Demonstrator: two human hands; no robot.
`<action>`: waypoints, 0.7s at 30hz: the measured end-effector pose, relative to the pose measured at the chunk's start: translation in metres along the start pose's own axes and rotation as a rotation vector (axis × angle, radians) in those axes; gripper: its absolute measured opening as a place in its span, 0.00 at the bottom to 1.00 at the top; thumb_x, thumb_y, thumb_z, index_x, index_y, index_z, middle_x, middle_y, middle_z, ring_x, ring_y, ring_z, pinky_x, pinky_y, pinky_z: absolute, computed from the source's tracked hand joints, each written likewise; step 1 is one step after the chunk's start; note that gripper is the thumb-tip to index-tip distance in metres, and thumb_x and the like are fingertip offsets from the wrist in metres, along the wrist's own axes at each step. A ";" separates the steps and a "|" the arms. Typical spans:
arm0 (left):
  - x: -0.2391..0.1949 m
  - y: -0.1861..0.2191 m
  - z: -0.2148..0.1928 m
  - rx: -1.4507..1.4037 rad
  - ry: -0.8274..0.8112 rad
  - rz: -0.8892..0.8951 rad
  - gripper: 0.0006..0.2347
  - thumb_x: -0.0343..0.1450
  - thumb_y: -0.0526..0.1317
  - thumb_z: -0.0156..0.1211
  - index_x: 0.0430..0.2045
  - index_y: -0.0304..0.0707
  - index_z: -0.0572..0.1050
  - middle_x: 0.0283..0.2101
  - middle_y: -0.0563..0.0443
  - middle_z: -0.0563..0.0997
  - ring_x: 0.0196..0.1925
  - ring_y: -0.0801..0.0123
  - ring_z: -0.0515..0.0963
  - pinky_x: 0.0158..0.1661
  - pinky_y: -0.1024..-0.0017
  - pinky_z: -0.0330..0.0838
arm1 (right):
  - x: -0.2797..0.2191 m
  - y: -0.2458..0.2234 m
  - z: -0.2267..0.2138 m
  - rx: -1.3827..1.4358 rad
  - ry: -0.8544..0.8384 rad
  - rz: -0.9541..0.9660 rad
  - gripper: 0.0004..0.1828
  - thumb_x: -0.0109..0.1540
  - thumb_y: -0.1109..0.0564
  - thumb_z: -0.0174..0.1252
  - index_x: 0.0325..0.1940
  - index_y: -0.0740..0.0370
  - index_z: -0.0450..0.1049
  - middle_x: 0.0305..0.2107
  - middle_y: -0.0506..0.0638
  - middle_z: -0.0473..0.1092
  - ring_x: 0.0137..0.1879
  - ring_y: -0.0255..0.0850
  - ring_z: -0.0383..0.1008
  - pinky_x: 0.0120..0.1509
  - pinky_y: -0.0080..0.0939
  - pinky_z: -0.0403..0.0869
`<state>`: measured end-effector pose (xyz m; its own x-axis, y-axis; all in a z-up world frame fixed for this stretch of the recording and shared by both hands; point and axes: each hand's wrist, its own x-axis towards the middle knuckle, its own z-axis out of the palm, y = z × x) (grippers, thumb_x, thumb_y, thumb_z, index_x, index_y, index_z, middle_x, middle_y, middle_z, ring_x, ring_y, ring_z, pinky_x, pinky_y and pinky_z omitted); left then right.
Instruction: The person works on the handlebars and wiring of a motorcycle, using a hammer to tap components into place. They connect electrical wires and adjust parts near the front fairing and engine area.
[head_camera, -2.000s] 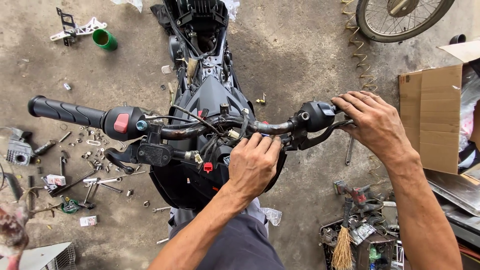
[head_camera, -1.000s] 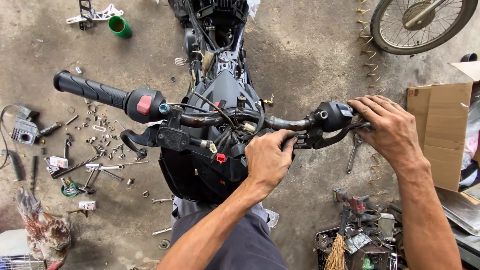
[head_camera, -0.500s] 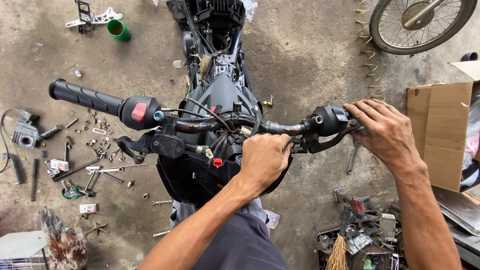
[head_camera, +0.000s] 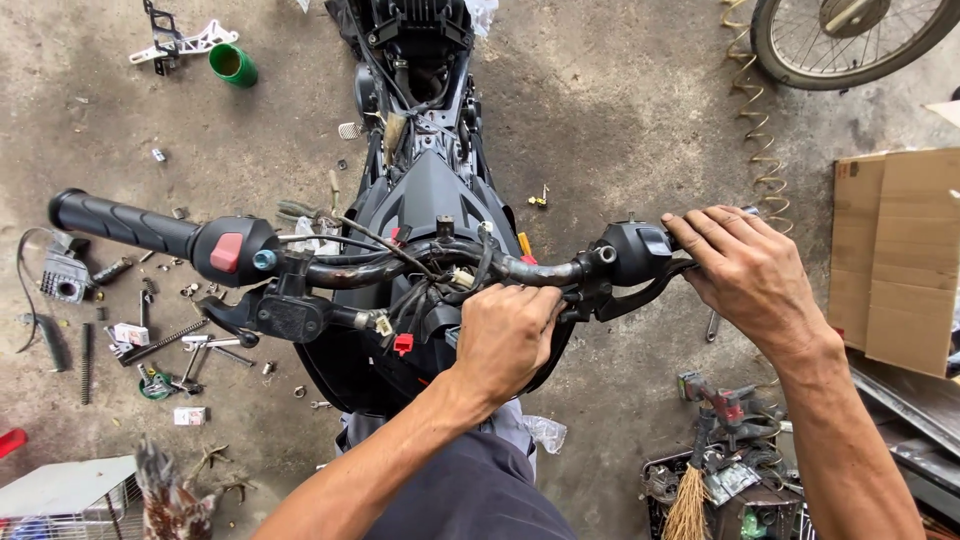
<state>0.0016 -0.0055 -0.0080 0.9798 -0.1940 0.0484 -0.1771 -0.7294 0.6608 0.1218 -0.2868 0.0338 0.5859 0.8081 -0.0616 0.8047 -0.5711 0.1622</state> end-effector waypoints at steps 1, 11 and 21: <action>0.000 -0.001 0.002 0.011 0.017 0.021 0.05 0.72 0.36 0.61 0.25 0.42 0.74 0.17 0.53 0.76 0.18 0.60 0.71 0.24 0.63 0.64 | 0.002 0.000 -0.001 -0.004 0.010 -0.022 0.29 0.58 0.55 0.67 0.64 0.58 0.73 0.56 0.51 0.76 0.57 0.46 0.78 0.68 0.46 0.77; 0.006 -0.003 -0.005 0.045 -0.028 0.112 0.07 0.71 0.33 0.62 0.21 0.41 0.73 0.17 0.52 0.75 0.18 0.62 0.73 0.23 0.63 0.66 | 0.002 -0.003 0.008 0.012 0.048 -0.017 0.28 0.61 0.56 0.68 0.66 0.58 0.74 0.55 0.54 0.78 0.56 0.49 0.81 0.66 0.49 0.80; 0.005 -0.004 -0.034 -0.006 -0.198 -0.058 0.09 0.74 0.45 0.54 0.40 0.45 0.80 0.31 0.49 0.83 0.38 0.52 0.84 0.33 0.55 0.79 | -0.040 -0.077 0.030 0.186 0.267 0.442 0.35 0.61 0.54 0.68 0.72 0.59 0.69 0.63 0.66 0.67 0.71 0.59 0.65 0.78 0.60 0.60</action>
<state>0.0106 0.0190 0.0147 0.9508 -0.2775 -0.1377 -0.1199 -0.7394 0.6625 0.0394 -0.2791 -0.0060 0.8466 0.4802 0.2294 0.5051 -0.8608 -0.0622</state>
